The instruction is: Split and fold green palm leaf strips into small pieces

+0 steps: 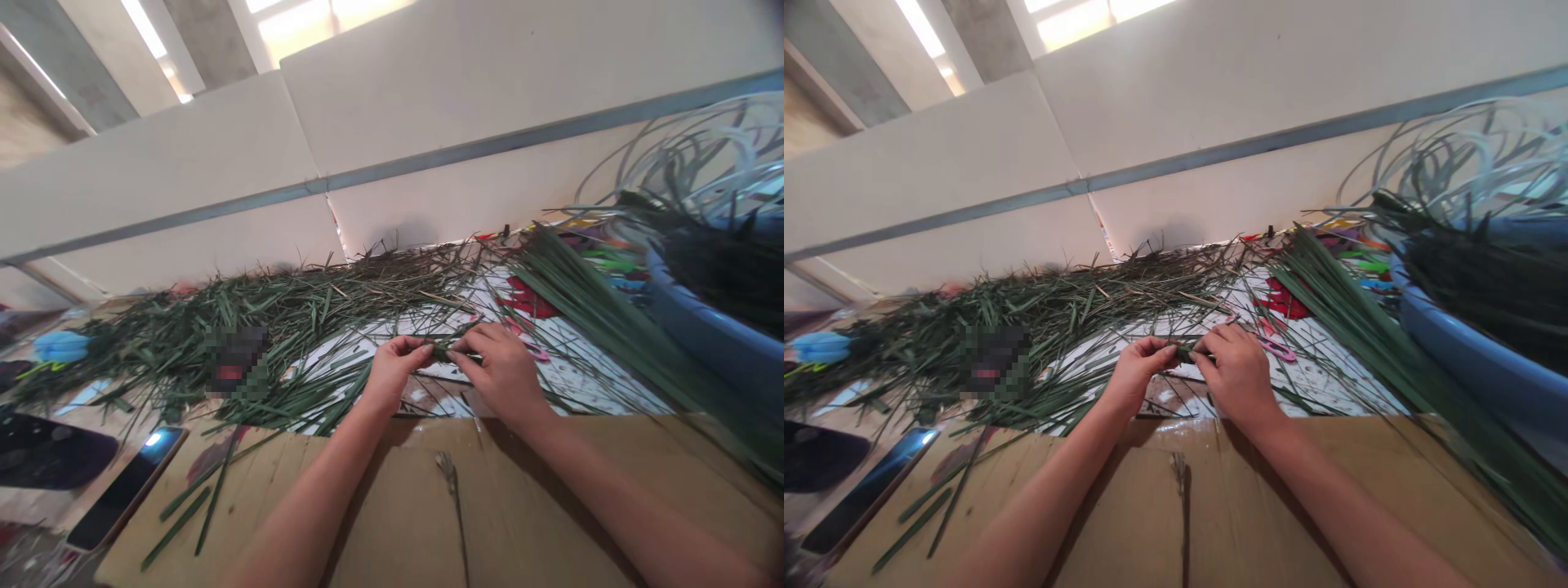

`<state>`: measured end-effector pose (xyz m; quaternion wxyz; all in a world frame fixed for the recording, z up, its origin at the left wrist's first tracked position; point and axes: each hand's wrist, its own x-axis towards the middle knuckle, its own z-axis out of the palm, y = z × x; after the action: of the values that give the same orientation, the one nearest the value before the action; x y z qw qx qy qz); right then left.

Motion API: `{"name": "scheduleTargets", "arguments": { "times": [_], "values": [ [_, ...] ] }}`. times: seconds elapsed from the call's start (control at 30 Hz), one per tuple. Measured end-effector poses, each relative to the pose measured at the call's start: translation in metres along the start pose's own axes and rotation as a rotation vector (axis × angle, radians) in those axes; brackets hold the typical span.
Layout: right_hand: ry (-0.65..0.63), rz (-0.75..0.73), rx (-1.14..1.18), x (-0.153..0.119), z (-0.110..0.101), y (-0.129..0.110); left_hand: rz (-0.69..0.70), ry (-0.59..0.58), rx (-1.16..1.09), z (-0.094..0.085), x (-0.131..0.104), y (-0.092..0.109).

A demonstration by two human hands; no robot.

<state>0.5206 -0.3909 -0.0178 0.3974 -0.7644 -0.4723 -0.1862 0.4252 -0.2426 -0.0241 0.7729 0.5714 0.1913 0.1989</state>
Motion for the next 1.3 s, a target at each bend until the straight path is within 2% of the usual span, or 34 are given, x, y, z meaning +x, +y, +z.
{"name": "scheduleTargets", "arguments": {
  "times": [0.4, 0.5, 0.7, 1.0, 1.1, 1.2, 1.3],
  "values": [
    [-0.009, 0.043, -0.004, -0.001, 0.003, 0.001, 0.027, 0.009, 0.029, 0.002, 0.000, 0.000],
    [-0.024, 0.039, 0.035, 0.002, -0.001, 0.003, 0.045, -0.002, 0.022, -0.001, 0.002, 0.003],
    [0.042, 0.046, 0.111, 0.008, -0.014, 0.009, 0.063, 0.007, -0.026, -0.014, 0.009, 0.007],
    [-0.022, 0.028, 0.121, 0.007, -0.009, 0.012, 0.034, -0.032, -0.095, -0.018, 0.011, 0.004],
    [0.021, 0.108, 0.183, 0.009, -0.013, 0.018, 0.028, 0.024, -0.133, -0.024, 0.014, 0.008],
    [0.054, 0.265, 0.282, 0.011, -0.017, 0.026, 0.031, 0.114, -0.160, -0.034, 0.018, 0.012],
    [-0.028, 0.388, 0.324, 0.012, -0.016, 0.035, 0.055, 0.172, -0.189, -0.043, 0.023, 0.014]
  ]
}}
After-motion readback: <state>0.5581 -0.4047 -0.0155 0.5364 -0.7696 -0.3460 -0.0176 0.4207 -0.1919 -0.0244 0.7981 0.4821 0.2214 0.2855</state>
